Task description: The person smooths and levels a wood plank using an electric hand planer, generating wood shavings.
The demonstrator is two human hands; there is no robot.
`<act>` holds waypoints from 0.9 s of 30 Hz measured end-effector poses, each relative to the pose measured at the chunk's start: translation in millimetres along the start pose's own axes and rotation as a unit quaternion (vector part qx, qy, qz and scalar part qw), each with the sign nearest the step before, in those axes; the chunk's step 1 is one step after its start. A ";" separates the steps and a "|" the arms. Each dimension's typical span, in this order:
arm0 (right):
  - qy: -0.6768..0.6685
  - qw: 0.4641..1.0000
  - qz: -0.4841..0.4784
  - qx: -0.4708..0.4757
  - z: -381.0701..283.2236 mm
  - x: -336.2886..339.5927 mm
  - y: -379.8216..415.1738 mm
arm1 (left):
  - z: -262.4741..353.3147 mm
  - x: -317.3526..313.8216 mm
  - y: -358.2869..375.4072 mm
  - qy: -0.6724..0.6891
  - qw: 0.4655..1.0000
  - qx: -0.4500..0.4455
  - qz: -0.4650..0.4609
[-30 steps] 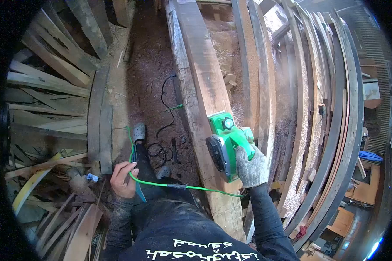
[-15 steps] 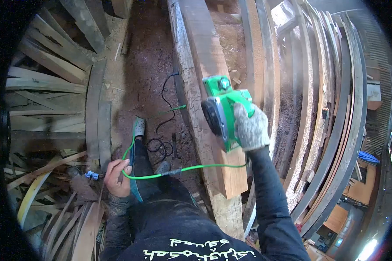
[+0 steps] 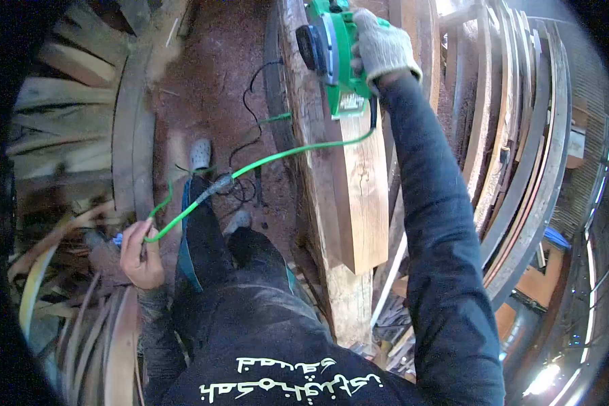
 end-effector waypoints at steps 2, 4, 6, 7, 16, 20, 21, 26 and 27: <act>-0.013 0.999 0.000 -0.041 -0.7 4.8 56.2 | -2.3 4.2 16.4 -0.002 1.000 -0.019 0.009; 0.023 0.999 0.016 -0.046 8.4 14.2 122.7 | -7.5 -0.1 35.6 0.029 0.999 -0.015 0.022; 0.061 0.998 0.004 -0.035 18.2 25.9 192.8 | -14.2 -7.0 58.6 0.080 0.996 -0.005 0.037; 0.073 0.997 0.004 -0.038 25.5 32.5 228.2 | -14.4 -9.9 68.9 0.084 0.996 -0.006 0.041; 0.114 0.976 0.043 -0.178 136.8 85.9 529.2 | 6.0 -53.9 146.0 0.121 0.988 -0.060 -0.075; 0.072 0.974 0.053 -0.207 146.1 87.1 554.6 | 10.4 -66.0 163.0 0.144 0.982 -0.071 -0.101; 0.061 0.973 0.051 -0.217 144.8 84.4 546.8 | 8.4 -65.8 162.8 0.146 0.982 -0.068 -0.100; 0.070 0.982 0.052 -0.165 120.0 71.6 473.5 | 6.9 -51.0 135.8 0.144 0.987 -0.042 -0.050; 0.068 0.983 0.052 -0.161 107.9 68.6 452.3 | 7.1 -48.7 125.5 0.143 0.988 -0.045 -0.046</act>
Point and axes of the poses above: each hand's wrist, its own y-axis away from the middle knuckle, its own x-axis out of the back of the hand, z = x × y, the point moved 3 cm from there along -y, towards the middle knuckle, and after that the axes turned 13 degrees about y, right-handed, at the moved point
